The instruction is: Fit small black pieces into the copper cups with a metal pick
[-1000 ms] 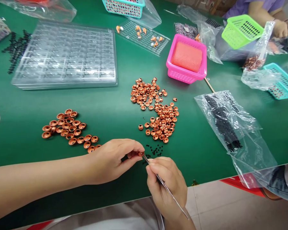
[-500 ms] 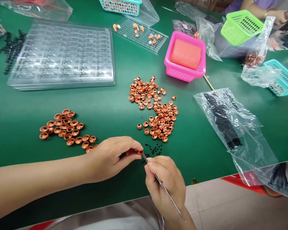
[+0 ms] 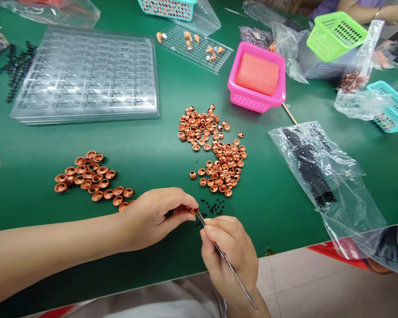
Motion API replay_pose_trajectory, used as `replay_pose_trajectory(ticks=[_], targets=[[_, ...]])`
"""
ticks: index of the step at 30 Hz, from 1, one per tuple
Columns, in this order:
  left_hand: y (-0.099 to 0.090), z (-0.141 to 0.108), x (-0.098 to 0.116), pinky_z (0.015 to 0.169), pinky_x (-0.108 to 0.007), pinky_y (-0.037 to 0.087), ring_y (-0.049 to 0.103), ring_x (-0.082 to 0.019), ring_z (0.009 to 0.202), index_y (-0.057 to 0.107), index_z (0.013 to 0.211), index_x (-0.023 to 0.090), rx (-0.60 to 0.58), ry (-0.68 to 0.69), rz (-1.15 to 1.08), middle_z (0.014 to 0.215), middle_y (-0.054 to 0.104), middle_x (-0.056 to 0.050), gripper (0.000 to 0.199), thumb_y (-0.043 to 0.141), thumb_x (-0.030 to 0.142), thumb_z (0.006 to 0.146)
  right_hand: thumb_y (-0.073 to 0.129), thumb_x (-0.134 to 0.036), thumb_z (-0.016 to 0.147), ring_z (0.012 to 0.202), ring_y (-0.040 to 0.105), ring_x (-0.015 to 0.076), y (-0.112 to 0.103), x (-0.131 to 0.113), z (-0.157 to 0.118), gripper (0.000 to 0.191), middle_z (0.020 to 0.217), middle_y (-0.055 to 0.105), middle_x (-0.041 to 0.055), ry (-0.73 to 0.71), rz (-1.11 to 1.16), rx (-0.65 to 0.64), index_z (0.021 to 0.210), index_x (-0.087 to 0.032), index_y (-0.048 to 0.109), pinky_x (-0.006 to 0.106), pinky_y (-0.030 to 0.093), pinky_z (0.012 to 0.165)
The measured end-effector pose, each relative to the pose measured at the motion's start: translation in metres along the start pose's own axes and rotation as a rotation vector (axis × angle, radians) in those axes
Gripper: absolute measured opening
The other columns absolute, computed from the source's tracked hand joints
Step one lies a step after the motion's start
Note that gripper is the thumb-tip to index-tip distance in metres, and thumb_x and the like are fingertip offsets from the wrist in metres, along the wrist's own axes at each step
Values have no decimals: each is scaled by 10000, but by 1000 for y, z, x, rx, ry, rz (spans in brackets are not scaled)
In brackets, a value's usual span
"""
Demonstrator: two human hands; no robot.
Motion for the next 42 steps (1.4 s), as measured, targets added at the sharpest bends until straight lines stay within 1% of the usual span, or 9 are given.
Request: replay_pose_trajectory(ticks=[8, 15, 18, 23, 27, 33, 37, 40, 42], targets=[[1, 1, -3, 674, -203, 477, 603, -107, 671, 622, 949, 176, -31, -48, -1, 794, 670, 15, 23, 604, 167, 937, 641, -6, 825, 885, 692, 169, -2, 3, -1, 320, 951, 728, 29, 45, 12, 31, 1052, -230, 650, 352, 597, 762], [1, 1, -1, 668, -197, 466, 596, -105, 673, 619, 948, 168, -30, -31, 1, 785, 661, 19, 34, 624, 146, 923, 649, 31, 799, 897, 697, 171, -1, 4, -1, 346, 959, 727, 36, 45, 34, 15, 1051, -205, 652, 347, 593, 776], [1, 1, 0, 663, -193, 463, 590, -102, 669, 619, 948, 161, -25, -18, 3, 773, 653, 23, 49, 640, 137, 911, 650, 22, 807, 896, 696, 168, -1, 4, -1, 345, 961, 729, 32, 44, 30, 19, 1057, -217, 652, 348, 596, 774], [1, 1, 1, 682, -206, 486, 609, -109, 683, 616, 958, 173, -29, -18, 2, 789, 666, 13, 20, 599, 178, 948, 650, 29, 800, 888, 702, 172, -1, 5, -1, 350, 953, 731, 31, 51, 33, 20, 1050, -217, 653, 350, 600, 769], [0, 0, 4, 702, -221, 505, 632, -122, 712, 610, 979, 171, -14, 15, 14, 810, 678, -4, 37, 576, 179, 964, 652, 30, 796, 888, 706, 174, 1, 5, 0, 359, 963, 733, 35, 44, 45, -14, 1060, -214, 650, 349, 605, 769], [2, -2, 10, 688, -249, 511, 632, -141, 737, 573, 987, 167, -19, 80, 69, 836, 684, -30, 71, 505, 147, 990, 637, 5, 818, 847, 707, 171, -2, 5, 0, 300, 913, 734, 26, 67, 61, 49, 1022, -214, 660, 341, 602, 740], [4, -3, 17, 688, -253, 504, 611, -149, 754, 557, 987, 159, -44, 123, 73, 855, 681, -47, 95, 473, 115, 992, 611, 23, 820, 831, 705, 169, -4, 5, 0, 312, 902, 731, 23, 71, 99, 76, 1017, -214, 657, 343, 602, 728], [4, -5, 24, 697, -260, 506, 597, -154, 756, 546, 992, 152, -43, 173, 76, 855, 677, -54, 101, 468, 89, 980, 610, 36, 810, 827, 710, 170, -6, 3, 1, 336, 903, 731, 26, 35, 119, 63, 1035, -209, 655, 336, 610, 715], [5, -6, 25, 693, -262, 508, 598, -156, 753, 541, 988, 153, -47, 184, 87, 845, 676, -55, 110, 460, 79, 976, 621, 30, 805, 833, 714, 171, -6, 1, 1, 336, 912, 735, 29, 20, 108, 22, 1040, -208, 653, 330, 616, 709]])
Point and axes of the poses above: each hand's wrist, its own z-axis towards the middle knuckle, its own y-axis out of the palm, x = y × z, the point moved 10 cm from there along z, towards the middle knuckle
